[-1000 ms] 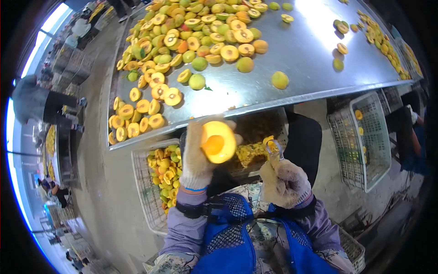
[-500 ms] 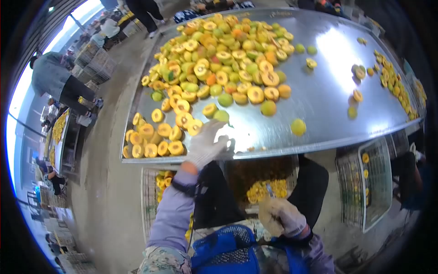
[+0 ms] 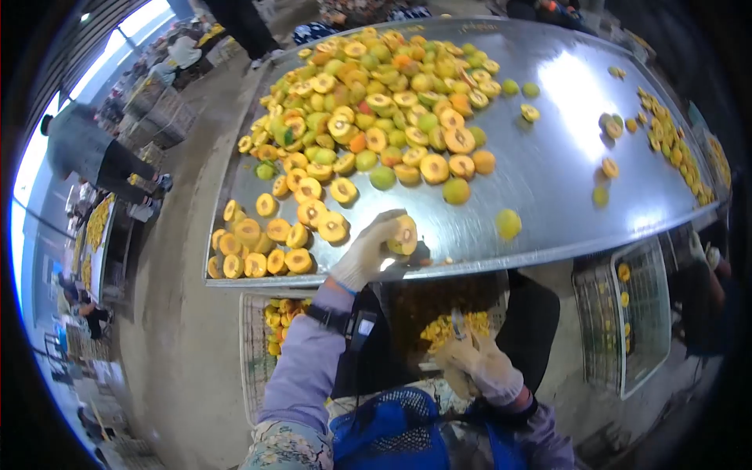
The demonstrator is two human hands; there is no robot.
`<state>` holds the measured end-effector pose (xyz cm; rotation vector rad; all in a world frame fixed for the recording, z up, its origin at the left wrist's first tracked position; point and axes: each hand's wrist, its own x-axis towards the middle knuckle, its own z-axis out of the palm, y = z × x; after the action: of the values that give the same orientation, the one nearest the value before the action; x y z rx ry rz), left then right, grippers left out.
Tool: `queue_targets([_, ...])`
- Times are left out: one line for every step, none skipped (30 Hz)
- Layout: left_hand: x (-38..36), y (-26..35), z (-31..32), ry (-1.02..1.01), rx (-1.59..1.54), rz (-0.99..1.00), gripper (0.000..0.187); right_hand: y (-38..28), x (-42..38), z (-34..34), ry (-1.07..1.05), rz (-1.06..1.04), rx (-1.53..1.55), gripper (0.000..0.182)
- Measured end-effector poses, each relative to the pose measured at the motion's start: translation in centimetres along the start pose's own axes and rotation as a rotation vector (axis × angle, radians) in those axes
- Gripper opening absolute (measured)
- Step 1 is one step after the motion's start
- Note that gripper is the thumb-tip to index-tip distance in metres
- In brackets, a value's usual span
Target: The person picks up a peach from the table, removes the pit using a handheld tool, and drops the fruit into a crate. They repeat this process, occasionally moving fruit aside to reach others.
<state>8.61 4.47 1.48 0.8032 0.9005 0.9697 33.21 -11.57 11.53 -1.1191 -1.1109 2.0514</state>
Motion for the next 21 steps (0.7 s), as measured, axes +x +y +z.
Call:
queue_targets([-1.6,0.1,1.6,-0.049,-0.122,0.013,0.052,0.2,0.3,0.5,0.032,-0.003,0.065,0.022])
queue_targets([-3.8,0.9,3.7,-0.091,-0.246,0.026,0.052,0.5,0.5,0.8,0.064,-0.005,0.127,0.022])
queue_targets([-5.0,0.9,5.0,-0.13,-0.272,0.062,0.054,0.1,0.5,0.8,0.037,0.019,0.101,0.021])
queue_targets([-6.1,0.8,6.0,-0.13,-0.279,0.042,0.054,-0.4,0.6,0.7,0.005,0.041,0.073,0.021])
queue_targets([-7.2,0.6,7.0,-0.102,-0.294,0.043,0.055,-1.0,0.3,1.0,0.013,0.073,0.076,0.023])
queue_targets([-8.2,0.8,8.2,-0.074,-0.307,0.047,0.055,-0.9,0.4,1.2,0.022,0.085,0.087,0.023])
queue_targets([-9.3,1.6,10.1,0.034,-0.287,0.044,0.053,-0.6,0.4,1.4,0.064,0.049,-0.01,0.024])
queue_targets([-10.1,1.8,10.9,0.031,-0.287,0.025,0.053,-0.5,0.3,1.6,0.108,0.013,-0.106,0.025])
queue_targets([-10.6,1.9,11.6,0.042,-0.264,0.063,0.051,-0.8,0.2,1.7,0.116,0.059,-0.143,0.027])
queue_targets([-11.1,1.9,12.1,0.052,-0.243,0.104,0.049,-1.1,0.0,1.9,0.127,0.065,-0.137,0.027])
queue_targets([-11.4,1.8,12.6,0.057,-0.232,0.111,0.051,-1.5,-0.3,2.2,0.139,0.07,-0.173,0.028])
queue_targets([-11.7,1.4,12.7,0.051,-0.233,0.105,0.051,-1.6,-0.5,2.4,0.149,0.073,-0.212,0.028])
queue_targets([-11.9,1.0,12.8,0.036,-0.214,0.138,0.051,-1.2,-0.6,2.4,0.156,0.031,-0.24,0.026])
queue_targets([-12.1,0.7,12.9,0.024,-0.195,0.173,0.052,-1.0,-0.7,2.5,0.157,0.032,-0.238,0.026])
queue_targets([-12.4,0.7,13.1,0.025,-0.194,0.172,0.052,-0.8,-0.8,2.7,0.166,-0.002,-0.251,0.025])
queue_targets([-12.7,0.7,13.4,0.032,-0.169,0.198,0.052,-0.7,-1.0,2.8,0.174,-0.035,-0.264,0.024])
queue_targets([-12.9,0.7,13.8,0.039,-0.144,0.224,0.052,-0.9,-1.2,3.0,0.174,-0.035,-0.263,0.024])
queue_targets([-13.2,0.7,14.2,0.038,-0.143,0.223,0.052,-1.4,-1.5,3.3,0.182,-0.065,-0.282,0.024])
queue_targets([-13.5,0.6,14.8,0.074,-0.108,0.28,0.051,-1.7,-1.7,3.4,0.19,-0.095,-0.302,0.024])
queue_targets([-13.7,0.6,15.2,0.109,-0.072,0.337,0.051,-1.3,-1.7,3.5,0.191,-0.095,-0.301,0.024])
queue_targets([-13.9,0.9,15.3,0.108,-0.071,0.335,0.051,-0.5,-1.8,3.6,0.191,-0.141,-0.269,0.024])
